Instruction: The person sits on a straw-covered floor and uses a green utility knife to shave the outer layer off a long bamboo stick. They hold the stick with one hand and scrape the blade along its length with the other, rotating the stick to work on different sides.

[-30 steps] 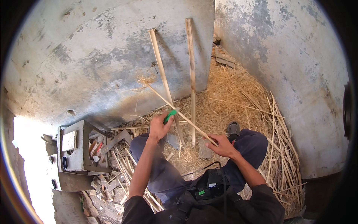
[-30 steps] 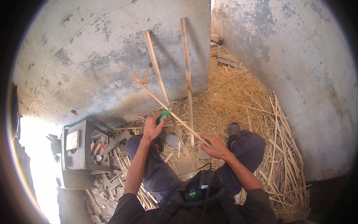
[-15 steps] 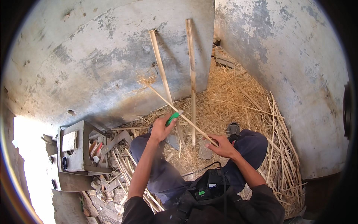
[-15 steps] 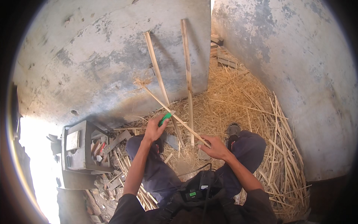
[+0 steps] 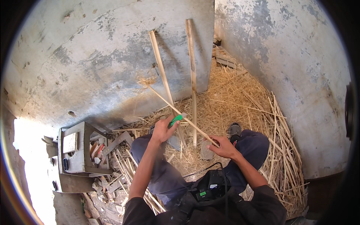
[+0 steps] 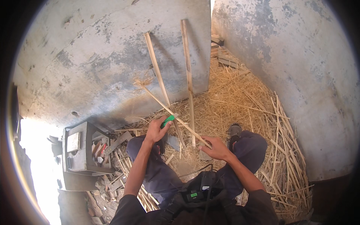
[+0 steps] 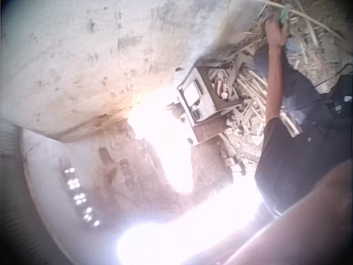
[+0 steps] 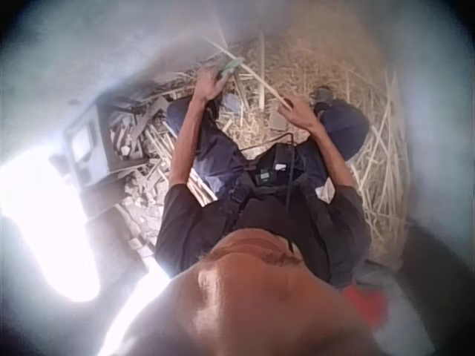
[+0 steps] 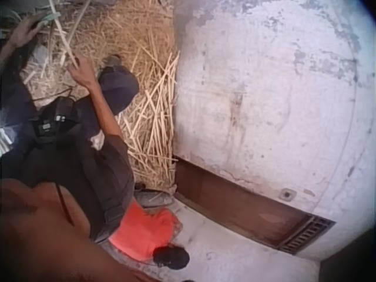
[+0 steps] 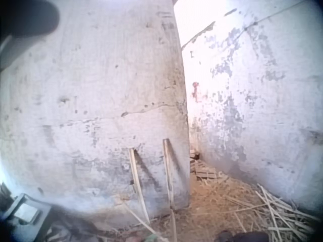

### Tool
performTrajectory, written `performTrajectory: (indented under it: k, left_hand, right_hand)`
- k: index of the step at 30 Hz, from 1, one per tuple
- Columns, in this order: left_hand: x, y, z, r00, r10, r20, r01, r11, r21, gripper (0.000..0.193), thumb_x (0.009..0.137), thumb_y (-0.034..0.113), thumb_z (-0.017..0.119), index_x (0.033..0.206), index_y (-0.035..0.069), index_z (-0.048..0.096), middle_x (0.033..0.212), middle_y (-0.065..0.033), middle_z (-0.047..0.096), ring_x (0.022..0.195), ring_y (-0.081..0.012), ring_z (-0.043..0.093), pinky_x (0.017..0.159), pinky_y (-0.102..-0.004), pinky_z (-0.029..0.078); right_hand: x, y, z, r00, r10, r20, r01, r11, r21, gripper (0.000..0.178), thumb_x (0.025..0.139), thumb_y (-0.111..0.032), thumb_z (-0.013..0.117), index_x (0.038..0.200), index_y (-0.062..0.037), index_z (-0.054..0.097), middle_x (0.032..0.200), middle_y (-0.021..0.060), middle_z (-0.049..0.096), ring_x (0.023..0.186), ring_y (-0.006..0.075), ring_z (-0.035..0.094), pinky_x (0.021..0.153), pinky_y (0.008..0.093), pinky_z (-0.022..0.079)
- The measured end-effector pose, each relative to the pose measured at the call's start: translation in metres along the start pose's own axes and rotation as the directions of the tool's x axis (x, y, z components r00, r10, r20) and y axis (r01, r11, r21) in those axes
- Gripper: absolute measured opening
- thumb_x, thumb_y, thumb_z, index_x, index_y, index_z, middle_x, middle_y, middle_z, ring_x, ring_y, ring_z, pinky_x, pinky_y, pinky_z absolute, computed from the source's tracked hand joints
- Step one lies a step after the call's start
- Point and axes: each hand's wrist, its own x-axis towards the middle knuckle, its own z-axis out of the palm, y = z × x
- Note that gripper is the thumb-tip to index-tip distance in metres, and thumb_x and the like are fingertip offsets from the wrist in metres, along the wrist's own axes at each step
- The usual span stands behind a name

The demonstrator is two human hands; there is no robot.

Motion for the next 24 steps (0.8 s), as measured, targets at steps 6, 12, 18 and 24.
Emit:
performTrajectory:
  k: [6, 12, 18, 24]
  left_hand:
    - [0.014, -0.008, -0.013, 0.858, -0.431, -0.278, 0.443, 0.896, -0.021, 0.036, 0.110, 0.039, 0.065, 0.117, 0.004, 0.072, 0.076, -0.0248, 0.069, 0.074, -0.0454, 0.071, 0.068, -0.0526, 0.053]
    - [0.000, 0.001, -0.004, 0.997, -0.076, 0.032, 0.077, 0.996, -0.034, 0.037, 0.109, 0.040, 0.066, 0.115, 0.003, 0.072, 0.077, -0.0254, 0.069, 0.074, -0.0450, 0.071, 0.068, -0.0521, 0.052]
    - [0.011, 0.000, -0.012, 0.912, -0.350, -0.214, 0.349, 0.936, -0.044, 0.035, 0.107, 0.039, 0.068, 0.110, 0.004, 0.075, 0.078, -0.0244, 0.069, 0.076, -0.0464, 0.071, 0.069, -0.0534, 0.053]
    - [0.003, 0.003, -0.005, 0.996, -0.091, -0.003, 0.091, 0.996, -0.020, 0.035, 0.109, 0.039, 0.067, 0.107, 0.004, 0.073, 0.077, -0.0240, 0.069, 0.076, -0.0473, 0.070, 0.070, -0.0539, 0.053]
  right_hand:
    - [-0.001, 0.001, -0.001, 1.000, 0.004, -0.006, -0.004, 1.000, -0.021, 0.049, 0.098, -0.029, 0.080, 0.138, -0.0015, 0.071, 0.090, 0.0159, 0.072, 0.076, 0.0227, 0.062, 0.075, 0.0383, 0.052]
    - [0.000, 0.003, -0.001, 1.000, -0.004, -0.006, 0.004, 1.000, -0.007, 0.049, 0.097, -0.029, 0.080, 0.137, -0.0017, 0.071, 0.087, 0.0153, 0.070, 0.074, 0.0226, 0.060, 0.073, 0.0387, 0.051]
    - [0.000, 0.007, 0.000, 1.000, -0.008, -0.022, 0.008, 0.999, -0.031, 0.048, 0.098, -0.029, 0.079, 0.138, -0.0035, 0.072, 0.088, 0.0151, 0.071, 0.076, 0.0218, 0.062, 0.074, 0.0380, 0.052]
    - [-0.001, 0.000, -0.002, 1.000, 0.016, 0.005, -0.016, 1.000, -0.017, 0.048, 0.098, -0.030, 0.078, 0.139, -0.0052, 0.072, 0.092, 0.0159, 0.073, 0.077, 0.0217, 0.063, 0.076, 0.0379, 0.053]
